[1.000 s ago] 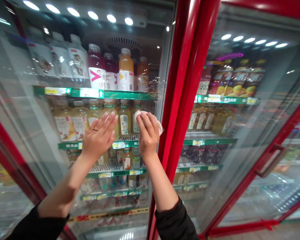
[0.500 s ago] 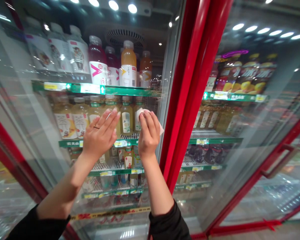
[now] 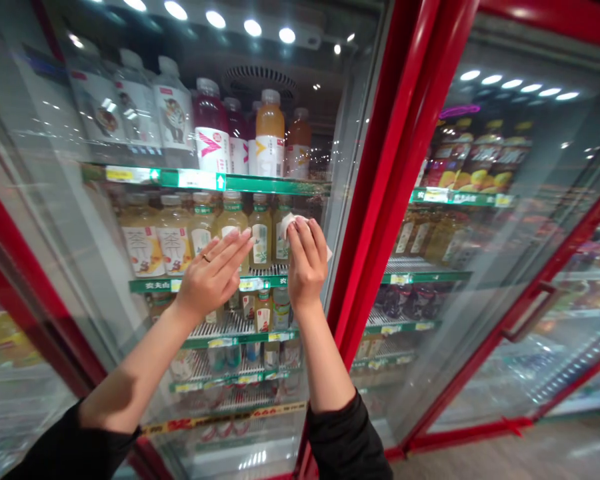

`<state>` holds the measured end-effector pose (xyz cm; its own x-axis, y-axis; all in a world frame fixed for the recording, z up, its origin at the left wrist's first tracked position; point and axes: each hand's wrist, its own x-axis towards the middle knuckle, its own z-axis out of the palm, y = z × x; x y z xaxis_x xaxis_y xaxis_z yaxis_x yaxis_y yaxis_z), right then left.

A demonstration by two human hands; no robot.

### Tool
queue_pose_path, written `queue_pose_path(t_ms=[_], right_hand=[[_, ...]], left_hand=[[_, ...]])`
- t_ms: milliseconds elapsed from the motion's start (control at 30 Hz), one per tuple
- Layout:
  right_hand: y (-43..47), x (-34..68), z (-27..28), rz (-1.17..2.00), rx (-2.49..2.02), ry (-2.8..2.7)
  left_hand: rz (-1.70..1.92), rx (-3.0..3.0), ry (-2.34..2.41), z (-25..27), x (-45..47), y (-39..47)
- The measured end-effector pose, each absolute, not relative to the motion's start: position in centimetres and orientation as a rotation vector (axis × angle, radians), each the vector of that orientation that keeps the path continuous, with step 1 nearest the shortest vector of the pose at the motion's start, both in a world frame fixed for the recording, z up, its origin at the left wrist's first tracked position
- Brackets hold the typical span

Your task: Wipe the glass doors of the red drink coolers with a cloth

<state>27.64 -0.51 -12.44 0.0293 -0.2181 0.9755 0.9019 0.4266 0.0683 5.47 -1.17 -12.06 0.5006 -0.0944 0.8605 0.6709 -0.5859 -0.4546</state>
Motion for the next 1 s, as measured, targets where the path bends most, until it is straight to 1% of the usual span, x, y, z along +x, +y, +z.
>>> queue_pose_path(t_ms=[200, 333, 500, 633, 733, 900, 1000], right_hand=[[0.1, 27.0, -11.1, -0.936, -0.737, -1.089], [0.0, 24.4, -11.5, -0.862, -0.72, -1.219], [-0.4, 24.9, -13.7, -0.817, -0.822, -1.242], [0.3, 24.4, -12.0, -0.833, -0.832, -1.085], [0.2, 22.3, -10.7, -0.862, -0.801, -1.095], [-0.7, 21.6, -12.4, -0.856, -0.777, -1.305], [-0.4, 23.1, -12.6, -0.836, -0.817, -1.215]], left_hand=[[-1.102, -1.862, -0.633, -11.9, -1.6, -1.6], [-1.063, -1.837, -0.646, -11.8, -4.6, -1.1], [-1.081, -1.806, -0.661, -12.4, -4.6, -0.5], [-1.087, -1.807, -0.689, -12.8, -4.3, -0.5], [-1.093, -1.8, -0.69, -13.0, -4.3, -0.4], [-1.088, -1.779, -0.671, -12.9, -4.2, -0.2], [-1.079, -1.777, -0.661, -12.9, -4.2, -0.2]])
